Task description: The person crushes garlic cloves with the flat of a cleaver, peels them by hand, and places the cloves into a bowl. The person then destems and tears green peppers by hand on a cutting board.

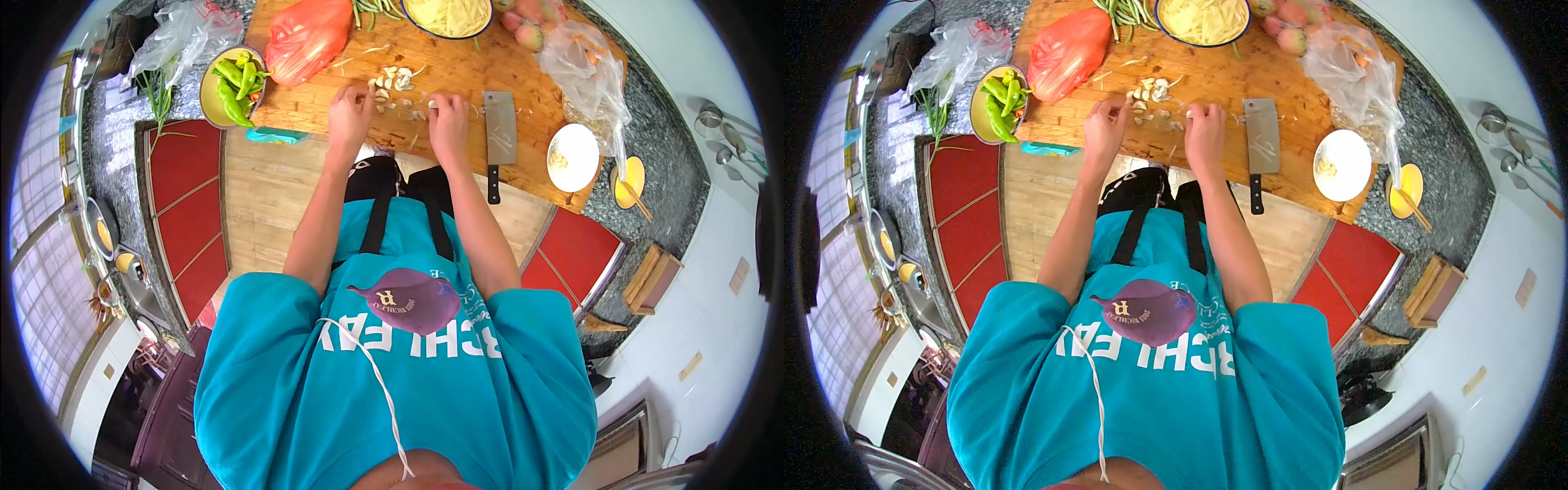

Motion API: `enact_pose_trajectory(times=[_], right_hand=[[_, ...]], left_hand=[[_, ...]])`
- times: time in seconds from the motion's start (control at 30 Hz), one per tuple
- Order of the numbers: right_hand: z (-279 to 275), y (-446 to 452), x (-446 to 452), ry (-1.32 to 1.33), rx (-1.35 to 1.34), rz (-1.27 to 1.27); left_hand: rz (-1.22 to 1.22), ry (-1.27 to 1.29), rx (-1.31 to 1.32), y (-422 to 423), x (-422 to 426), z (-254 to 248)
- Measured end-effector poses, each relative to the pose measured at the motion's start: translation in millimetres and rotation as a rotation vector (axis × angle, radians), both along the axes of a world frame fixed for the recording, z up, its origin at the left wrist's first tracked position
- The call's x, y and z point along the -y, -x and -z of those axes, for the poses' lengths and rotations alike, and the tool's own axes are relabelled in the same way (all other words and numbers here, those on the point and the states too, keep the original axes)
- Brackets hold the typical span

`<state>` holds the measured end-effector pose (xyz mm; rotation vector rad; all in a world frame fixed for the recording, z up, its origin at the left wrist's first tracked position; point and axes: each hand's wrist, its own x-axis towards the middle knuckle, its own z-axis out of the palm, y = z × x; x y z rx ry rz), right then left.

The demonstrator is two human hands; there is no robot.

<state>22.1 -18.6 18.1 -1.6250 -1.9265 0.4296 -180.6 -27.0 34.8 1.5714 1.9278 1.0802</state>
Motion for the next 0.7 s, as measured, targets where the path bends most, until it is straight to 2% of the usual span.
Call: enact_pose_trajectory(times=[0.07, 0.1, 0.17, 0.2, 0.27, 0.4, 0.47, 0.5, 0.57, 0.7], right_hand=[[11, 1, -5, 0.115, -0.066, 0.048], [11, 1, -6, 0.116, -0.062, 0.053], [11, -2, -6, 0.104, -0.089, 0.051], [5, -2, -3, 0.110, -0.083, 0.056], [-6, 1, 1, 0.372, -0.367, 0.173], [4, -4, 13, 0.352, -0.521, 0.247], [-3, -9, 18, 0.376, -0.553, 0.256], [-2, -12, 19, 0.375, -0.555, 0.257], [-1, -20, 22, 0.458, -0.849, 0.177], [-22, -36, 18, 0.553, -0.882, 0.160]], left_hand=[[0.017, 0.202, -0.173, 9, -4, 3], [0.022, 0.203, -0.169, 11, -6, 3], [0.047, 0.051, -0.076, 7, -6, 3], [0.053, 0.058, -0.069, 3, -5, 2], [0.091, 0.074, -0.066, -6, -5, 0], [0.213, -0.050, -0.129, -25, -3, -2], [0.365, 0.029, 0.173, -38, -4, -10], [0.366, 0.029, 0.171, -45, -4, -15], [0.486, 0.048, 0.335, -59, -4, -27], [0.564, 0.036, 0.247, -73, -11, -27]])
